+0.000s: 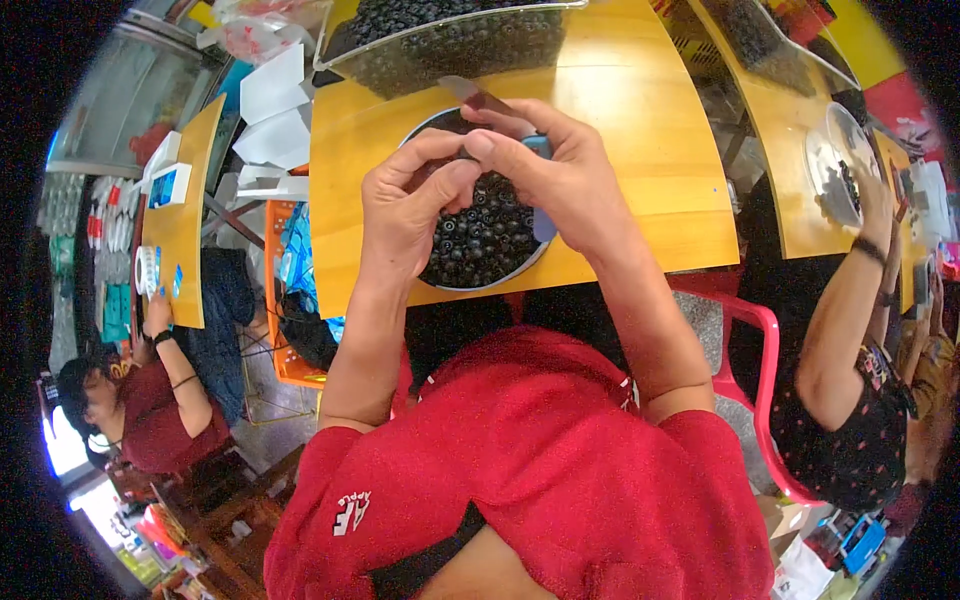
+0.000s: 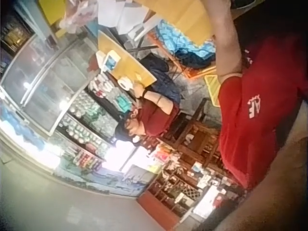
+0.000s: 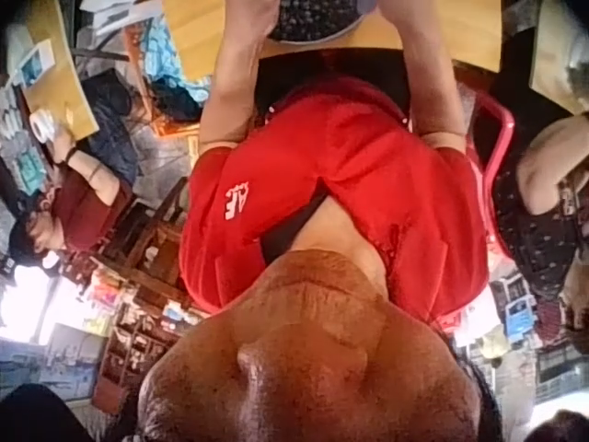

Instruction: Trimming small black beans or seeds using a small knife at a manual workstation.

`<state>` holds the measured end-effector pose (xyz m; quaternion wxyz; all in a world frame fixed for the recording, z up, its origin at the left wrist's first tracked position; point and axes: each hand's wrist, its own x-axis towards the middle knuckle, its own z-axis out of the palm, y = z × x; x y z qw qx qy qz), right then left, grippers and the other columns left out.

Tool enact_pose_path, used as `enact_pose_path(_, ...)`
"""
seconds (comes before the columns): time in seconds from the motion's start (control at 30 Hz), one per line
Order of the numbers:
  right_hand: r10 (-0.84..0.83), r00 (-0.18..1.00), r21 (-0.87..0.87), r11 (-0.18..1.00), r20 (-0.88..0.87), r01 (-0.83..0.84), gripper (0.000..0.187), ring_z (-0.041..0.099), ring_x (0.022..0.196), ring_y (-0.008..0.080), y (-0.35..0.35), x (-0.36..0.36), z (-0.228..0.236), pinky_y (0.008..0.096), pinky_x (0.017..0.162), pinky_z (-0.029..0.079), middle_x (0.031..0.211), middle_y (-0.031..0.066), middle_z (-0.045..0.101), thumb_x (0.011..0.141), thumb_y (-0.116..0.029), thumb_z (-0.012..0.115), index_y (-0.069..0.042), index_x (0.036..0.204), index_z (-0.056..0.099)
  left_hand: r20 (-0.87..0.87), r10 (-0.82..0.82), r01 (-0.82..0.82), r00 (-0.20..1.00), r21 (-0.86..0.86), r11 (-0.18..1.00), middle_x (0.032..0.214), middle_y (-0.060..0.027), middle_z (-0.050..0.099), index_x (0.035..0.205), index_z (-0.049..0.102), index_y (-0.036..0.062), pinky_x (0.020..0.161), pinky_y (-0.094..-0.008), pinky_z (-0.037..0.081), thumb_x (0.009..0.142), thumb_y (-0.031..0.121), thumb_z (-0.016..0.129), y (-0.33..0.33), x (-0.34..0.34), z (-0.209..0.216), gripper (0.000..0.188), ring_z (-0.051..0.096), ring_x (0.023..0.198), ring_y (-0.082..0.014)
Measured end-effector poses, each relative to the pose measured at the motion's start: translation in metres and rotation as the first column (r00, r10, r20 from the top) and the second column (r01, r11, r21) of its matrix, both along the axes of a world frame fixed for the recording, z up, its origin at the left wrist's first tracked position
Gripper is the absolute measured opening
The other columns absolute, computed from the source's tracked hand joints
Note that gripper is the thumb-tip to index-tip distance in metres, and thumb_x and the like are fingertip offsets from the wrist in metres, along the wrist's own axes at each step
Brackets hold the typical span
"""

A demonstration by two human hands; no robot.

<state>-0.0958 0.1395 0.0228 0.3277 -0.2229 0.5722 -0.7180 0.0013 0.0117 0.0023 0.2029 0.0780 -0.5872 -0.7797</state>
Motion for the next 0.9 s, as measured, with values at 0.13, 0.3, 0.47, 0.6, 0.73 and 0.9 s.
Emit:
enact_pose_path(0.13, 0.047, 0.998, -0.041, 0.998, 0.043, -0.045, 0.032, 0.037, 0.052, -0.0016, 0.001, 0.000, 0.000, 0.0152, 0.044, 0.026, 0.079, -0.0051, 0.058, 0.085, -0.016, 0.064, -0.004, 0.114, 0.060, -0.099, -0.019, 0.017, 0.995, -0.020, 1.000, 0.080, 0.0013, 0.060, 0.096, 0.065, 0.0026, 0.053, -0.0172, 0.038, 0.080, 0.005, 0.068, -0.002, -0.001, -0.005, 0.016, 0.051, 0.061, -0.0042)
enact_pose_path(0.3, 0.080, 0.993, -0.103, 0.992, 0.081, -0.071, 0.029, 0.034, 0.049, -0.0004, 0.001, 0.004, -0.003, 0.0158, 0.043, 0.025, 0.070, -0.0044, 0.054, 0.090, -0.013, 0.057, -0.001, 0.116, 0.058, -0.080, 0.011, 0.001, 0.997, 0.144, 0.990, 0.074, 0.0013, 0.060, 0.096, 0.065, 0.0038, 0.052, -0.0175, 0.038, 0.080, 0.006, 0.068, -0.003, 0.001, -0.006, 0.017, 0.051, 0.060, -0.0045)
enact_pose_path(0.47, 0.042, 0.978, -0.014, 0.999, -0.204, -0.046, 0.030, 0.036, 0.051, 0.0005, 0.003, 0.014, 0.003, 0.0160, 0.044, 0.027, 0.074, 0.0000, 0.056, 0.095, -0.015, 0.048, -0.001, 0.120, 0.056, -0.073, 0.074, -0.059, 0.995, 0.180, 0.982, 0.073, 0.0004, 0.061, 0.095, 0.065, 0.0042, 0.051, -0.0180, 0.037, 0.079, 0.006, 0.069, -0.004, 0.002, -0.013, 0.016, 0.051, 0.060, -0.0051)
enact_pose_path(0.6, 0.037, 0.930, -0.003, 0.999, -0.366, -0.040, 0.032, 0.036, 0.052, 0.0006, 0.002, 0.013, -0.003, 0.0160, 0.045, 0.028, 0.072, -0.0011, 0.055, 0.095, -0.015, 0.048, -0.001, 0.122, 0.055, -0.064, 0.116, -0.100, 0.991, 0.215, 0.971, 0.072, 0.0005, 0.061, 0.093, 0.065, 0.0041, 0.051, -0.0185, 0.038, 0.078, 0.005, 0.070, -0.004, 0.002, -0.012, 0.016, 0.052, 0.060, -0.0060)
enact_pose_path(0.73, 0.082, 0.933, 0.066, 0.996, -0.350, -0.063, 0.031, 0.042, 0.058, 0.0021, 0.003, 0.012, 0.003, 0.0170, 0.051, 0.034, 0.069, -0.0020, 0.054, 0.095, -0.015, 0.048, -0.002, 0.122, 0.055, -0.062, 0.116, -0.101, 0.991, 0.210, 0.973, 0.072, 0.0002, 0.061, 0.093, 0.064, 0.0037, 0.051, -0.0191, 0.038, 0.078, 0.005, 0.070, -0.006, 0.002, -0.014, 0.017, 0.052, 0.059, -0.0064)
enact_pose_path(0.9, 0.052, 0.951, 0.013, 0.999, -0.304, -0.050, 0.030, 0.038, 0.053, 0.0007, -0.001, 0.011, -0.007, 0.0153, 0.046, 0.029, 0.067, -0.0028, 0.053, 0.095, -0.019, 0.050, -0.002, 0.118, 0.058, -0.153, 0.061, -0.009, 0.986, 0.320, 0.947, 0.080, -0.0013, 0.059, 0.096, 0.065, 0.0018, 0.053, -0.0206, 0.039, 0.079, 0.000, 0.067, -0.006, 0.000, -0.014, 0.016, 0.052, 0.062, -0.0077)
